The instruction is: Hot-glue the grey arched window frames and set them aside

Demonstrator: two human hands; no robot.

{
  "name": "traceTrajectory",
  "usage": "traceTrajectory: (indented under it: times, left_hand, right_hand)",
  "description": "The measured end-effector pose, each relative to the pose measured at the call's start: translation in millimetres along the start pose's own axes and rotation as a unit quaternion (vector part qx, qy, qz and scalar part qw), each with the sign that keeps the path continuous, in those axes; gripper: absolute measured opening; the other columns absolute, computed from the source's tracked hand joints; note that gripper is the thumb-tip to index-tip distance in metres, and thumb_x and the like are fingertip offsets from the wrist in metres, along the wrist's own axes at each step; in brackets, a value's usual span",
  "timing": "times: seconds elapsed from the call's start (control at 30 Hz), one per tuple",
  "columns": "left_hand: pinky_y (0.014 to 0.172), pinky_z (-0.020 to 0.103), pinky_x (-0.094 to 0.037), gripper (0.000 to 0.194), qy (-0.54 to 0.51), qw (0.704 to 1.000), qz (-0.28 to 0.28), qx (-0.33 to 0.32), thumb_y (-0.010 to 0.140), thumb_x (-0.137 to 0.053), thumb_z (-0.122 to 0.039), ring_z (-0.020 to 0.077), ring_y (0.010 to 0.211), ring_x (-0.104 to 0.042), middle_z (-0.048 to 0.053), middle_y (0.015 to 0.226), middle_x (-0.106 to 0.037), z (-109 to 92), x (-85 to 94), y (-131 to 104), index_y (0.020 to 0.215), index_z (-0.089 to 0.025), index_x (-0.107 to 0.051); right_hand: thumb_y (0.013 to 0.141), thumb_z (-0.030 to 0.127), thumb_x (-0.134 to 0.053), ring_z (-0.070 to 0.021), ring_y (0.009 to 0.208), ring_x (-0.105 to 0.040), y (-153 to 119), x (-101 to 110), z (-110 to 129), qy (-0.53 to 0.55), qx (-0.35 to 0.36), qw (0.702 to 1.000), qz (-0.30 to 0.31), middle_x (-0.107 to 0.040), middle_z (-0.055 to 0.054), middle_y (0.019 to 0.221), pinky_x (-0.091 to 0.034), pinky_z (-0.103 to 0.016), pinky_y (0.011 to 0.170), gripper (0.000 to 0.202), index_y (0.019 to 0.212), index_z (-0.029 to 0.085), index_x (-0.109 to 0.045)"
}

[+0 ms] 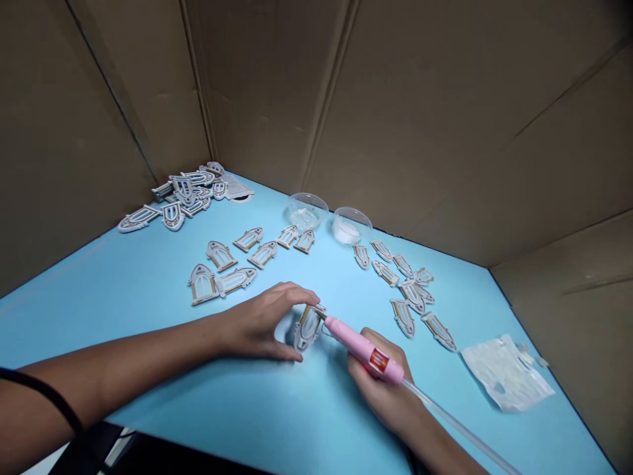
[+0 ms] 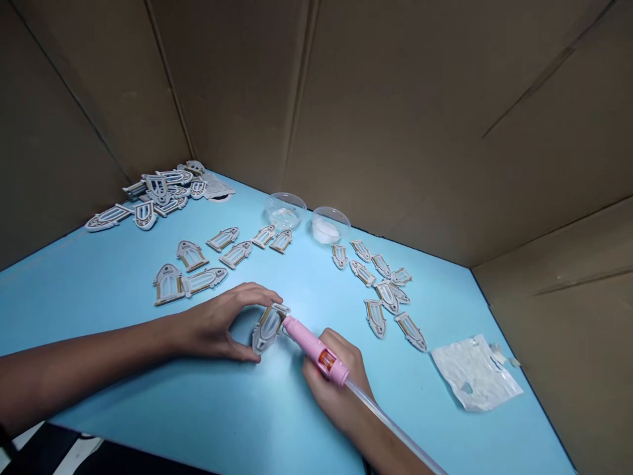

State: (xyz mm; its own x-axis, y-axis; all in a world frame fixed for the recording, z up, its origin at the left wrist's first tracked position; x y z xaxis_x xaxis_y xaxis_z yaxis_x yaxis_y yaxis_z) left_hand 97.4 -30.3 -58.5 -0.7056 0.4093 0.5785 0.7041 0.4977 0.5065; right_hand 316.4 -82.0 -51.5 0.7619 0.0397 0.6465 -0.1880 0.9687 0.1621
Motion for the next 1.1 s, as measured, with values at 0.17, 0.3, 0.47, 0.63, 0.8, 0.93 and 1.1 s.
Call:
traceTrajectory:
  times: [0.17,0.3,0.47,0.63,0.8,0.93,1.1]
  left_hand:
    - [0.109,0.046,-0.046,0.075,0.002,1.000,0.000,0.004,0.086,-0.083,-0.037,0.0285,0.128,-0.057,0.014,0.137,-0.058,-1,1.1,1,0.144,-0.026,-0.037]
    - [0.109,0.045,-0.046,0.077,0.006,1.000,-0.002,0.009,0.084,-0.086,-0.036,0.0284,0.127,-0.057,0.014,0.136,-0.059,-1,1.0,1,0.143,-0.026,-0.038]
    - [0.109,0.045,-0.046,0.079,0.009,1.000,0.004,0.024,0.081,-0.088,-0.036,0.0290,0.127,-0.057,0.014,0.136,-0.059,1,0.8,1,0.143,-0.024,-0.039]
    - [0.110,0.045,-0.046,0.079,0.008,0.999,0.006,0.040,0.079,-0.089,-0.036,0.0291,0.128,-0.058,0.014,0.136,-0.060,3,1.4,0,0.141,-0.023,-0.042]
    - [0.109,0.044,-0.046,0.080,0.033,0.991,0.024,0.131,0.074,-0.092,-0.034,0.0302,0.127,-0.058,0.014,0.136,-0.060,12,0.5,0,0.138,-0.021,-0.045]
    - [0.107,0.048,-0.045,0.092,0.084,0.973,0.092,0.194,0.065,-0.096,-0.038,0.0355,0.126,-0.055,0.016,0.134,-0.059,20,-4.6,-1,0.141,-0.019,-0.047]
    - [0.114,0.058,-0.030,0.091,0.117,0.966,0.186,0.138,0.073,-0.083,-0.064,0.0447,0.138,-0.042,0.017,0.150,-0.052,12,-14.7,1,0.148,-0.023,-0.050]
  right_hand:
    - [0.080,0.021,-0.053,-0.0112,0.048,-0.035,-1,0,-1,0.001,-0.002,1.000,-0.009,-0.036,0.007,0.057,-0.029,-0.026,0.046,0.030,0.065,0.026,-0.029]
    - [0.082,0.020,-0.055,-0.0121,0.050,-0.041,-1,1,-2,0.013,-0.002,1.000,-0.001,-0.042,0.006,0.059,-0.033,-0.026,0.049,0.026,0.065,0.025,-0.036]
    - [0.081,0.025,-0.056,-0.0160,0.059,-0.055,1,-2,-10,0.063,-0.076,0.994,0.036,-0.058,0.001,0.068,-0.043,-0.028,0.056,0.007,0.076,0.022,-0.059]
    - [0.080,0.036,-0.062,-0.0140,0.048,-0.049,-4,-9,-33,0.126,-0.181,0.974,0.053,-0.057,0.003,0.058,-0.038,-0.027,0.047,0.016,0.084,0.021,-0.064]
    - [0.079,0.057,-0.069,-0.0088,0.039,-0.039,2,-9,-50,0.303,-0.320,0.894,0.078,-0.058,0.000,0.053,-0.024,-0.023,0.039,0.041,0.084,0.016,-0.066]
    - [0.074,0.057,-0.077,-0.0059,0.037,-0.037,13,-2,-54,0.397,-0.348,0.849,0.029,-0.055,0.001,0.051,-0.020,-0.021,0.039,0.045,0.081,0.014,-0.067]
    - [0.072,0.058,-0.080,-0.0057,0.037,-0.038,13,-3,-50,0.404,-0.340,0.849,0.030,-0.057,0.000,0.054,-0.019,-0.021,0.039,0.048,0.084,0.014,-0.068]
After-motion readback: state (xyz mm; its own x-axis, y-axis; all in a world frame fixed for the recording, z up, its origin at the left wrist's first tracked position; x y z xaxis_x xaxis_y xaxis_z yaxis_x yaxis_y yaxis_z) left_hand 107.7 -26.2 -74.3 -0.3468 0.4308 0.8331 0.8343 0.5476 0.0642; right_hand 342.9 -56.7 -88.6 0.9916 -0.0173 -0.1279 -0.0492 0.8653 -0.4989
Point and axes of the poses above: each hand's wrist, its own y-axis towards the middle knuckle, its own x-axis out of the back of the hand, z = x × y, the point moved 5 cm from there along y, towards the middle knuckle
